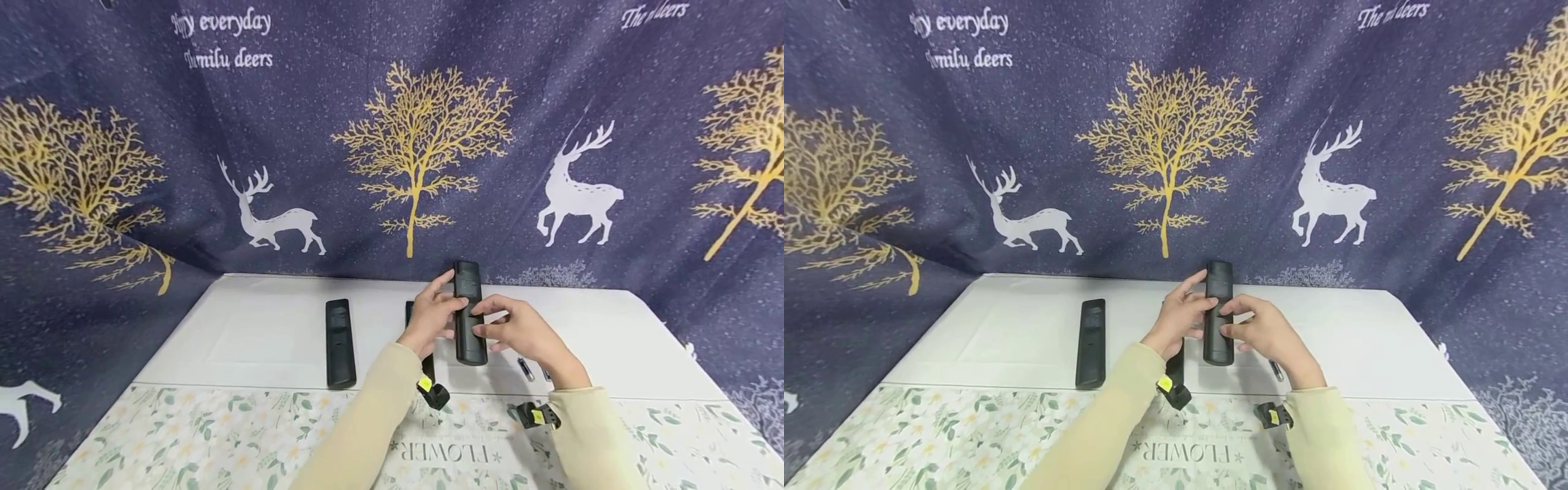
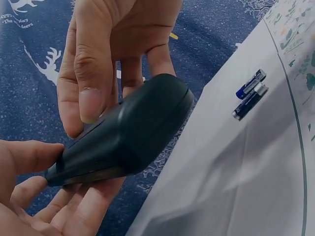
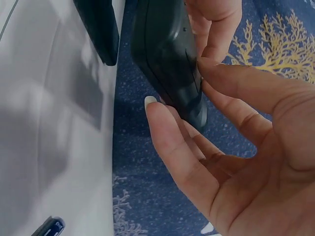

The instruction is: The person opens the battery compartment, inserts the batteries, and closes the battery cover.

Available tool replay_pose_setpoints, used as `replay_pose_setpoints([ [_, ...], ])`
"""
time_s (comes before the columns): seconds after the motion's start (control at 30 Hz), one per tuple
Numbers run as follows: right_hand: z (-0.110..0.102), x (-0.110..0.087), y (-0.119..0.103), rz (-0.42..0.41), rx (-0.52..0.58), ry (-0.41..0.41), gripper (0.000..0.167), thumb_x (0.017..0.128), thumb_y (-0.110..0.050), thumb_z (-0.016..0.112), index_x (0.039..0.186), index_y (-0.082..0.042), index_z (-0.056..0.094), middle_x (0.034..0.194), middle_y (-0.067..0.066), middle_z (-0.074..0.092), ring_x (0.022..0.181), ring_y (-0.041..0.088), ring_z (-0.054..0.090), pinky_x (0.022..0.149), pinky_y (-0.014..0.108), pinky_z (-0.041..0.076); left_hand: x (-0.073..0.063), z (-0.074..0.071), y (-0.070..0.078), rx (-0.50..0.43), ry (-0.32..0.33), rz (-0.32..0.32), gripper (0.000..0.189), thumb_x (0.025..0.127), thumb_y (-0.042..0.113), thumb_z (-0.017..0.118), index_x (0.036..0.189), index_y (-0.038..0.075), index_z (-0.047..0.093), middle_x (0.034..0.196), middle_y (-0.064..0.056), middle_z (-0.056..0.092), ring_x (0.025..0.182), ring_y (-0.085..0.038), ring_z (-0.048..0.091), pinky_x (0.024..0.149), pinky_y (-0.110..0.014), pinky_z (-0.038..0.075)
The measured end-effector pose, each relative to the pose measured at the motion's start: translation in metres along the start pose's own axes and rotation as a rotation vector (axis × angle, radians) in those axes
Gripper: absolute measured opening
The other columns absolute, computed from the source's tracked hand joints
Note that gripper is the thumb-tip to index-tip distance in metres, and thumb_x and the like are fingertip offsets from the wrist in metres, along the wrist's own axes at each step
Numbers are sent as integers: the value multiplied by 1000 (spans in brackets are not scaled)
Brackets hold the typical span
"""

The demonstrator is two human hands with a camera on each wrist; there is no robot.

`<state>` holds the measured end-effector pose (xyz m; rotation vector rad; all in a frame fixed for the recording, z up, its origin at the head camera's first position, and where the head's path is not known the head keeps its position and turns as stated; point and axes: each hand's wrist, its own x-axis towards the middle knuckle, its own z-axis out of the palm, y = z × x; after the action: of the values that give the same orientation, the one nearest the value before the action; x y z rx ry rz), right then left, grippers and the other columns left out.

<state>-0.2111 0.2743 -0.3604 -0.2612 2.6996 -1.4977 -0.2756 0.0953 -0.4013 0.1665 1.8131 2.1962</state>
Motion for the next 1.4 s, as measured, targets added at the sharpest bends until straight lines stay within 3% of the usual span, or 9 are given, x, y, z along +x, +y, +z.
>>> replay_pose_setpoints([
  [0.43, 9, 0, -8, -20, -16, -27, 32, 98, -5, 76, 127, 3, 65, 132, 27, 63, 105, 36, 74, 75, 48, 64, -5, -10, 8, 36, 13, 15, 65, 99, 14, 75, 157, 38, 54, 126, 0, 72, 93, -25, 74, 59, -33, 57],
  [0.67, 15, -2, -8, -33, -10, -34, 33, 98, -5, 76, 127, 4, 64, 134, 27, 63, 105, 37, 74, 76, 48, 64, -11, -15, 7, 33, 26, 5, 64, 99, 14, 76, 155, 39, 55, 128, -1, 71, 94, -26, 74, 65, -37, 60],
  [1.03, -1, 2, -15, -69, -43, -14, 32, 98, -4, 76, 126, 5, 63, 131, 31, 63, 104, 38, 74, 73, 42, 65, -3, -7, 18, 0, -6, 29, 63, 99, 16, 77, 154, 40, 57, 126, 2, 72, 96, -26, 73, 67, -37, 60],
  [1.4, 5, -3, -14, -55, -46, -1, 31, 97, -3, 77, 125, 4, 64, 127, 26, 65, 99, 32, 75, 76, 47, 64, -7, -9, 14, 1, -13, 24, 63, 99, 15, 76, 154, 39, 57, 127, -1, 72, 96, -27, 72, 71, -43, 61],
])
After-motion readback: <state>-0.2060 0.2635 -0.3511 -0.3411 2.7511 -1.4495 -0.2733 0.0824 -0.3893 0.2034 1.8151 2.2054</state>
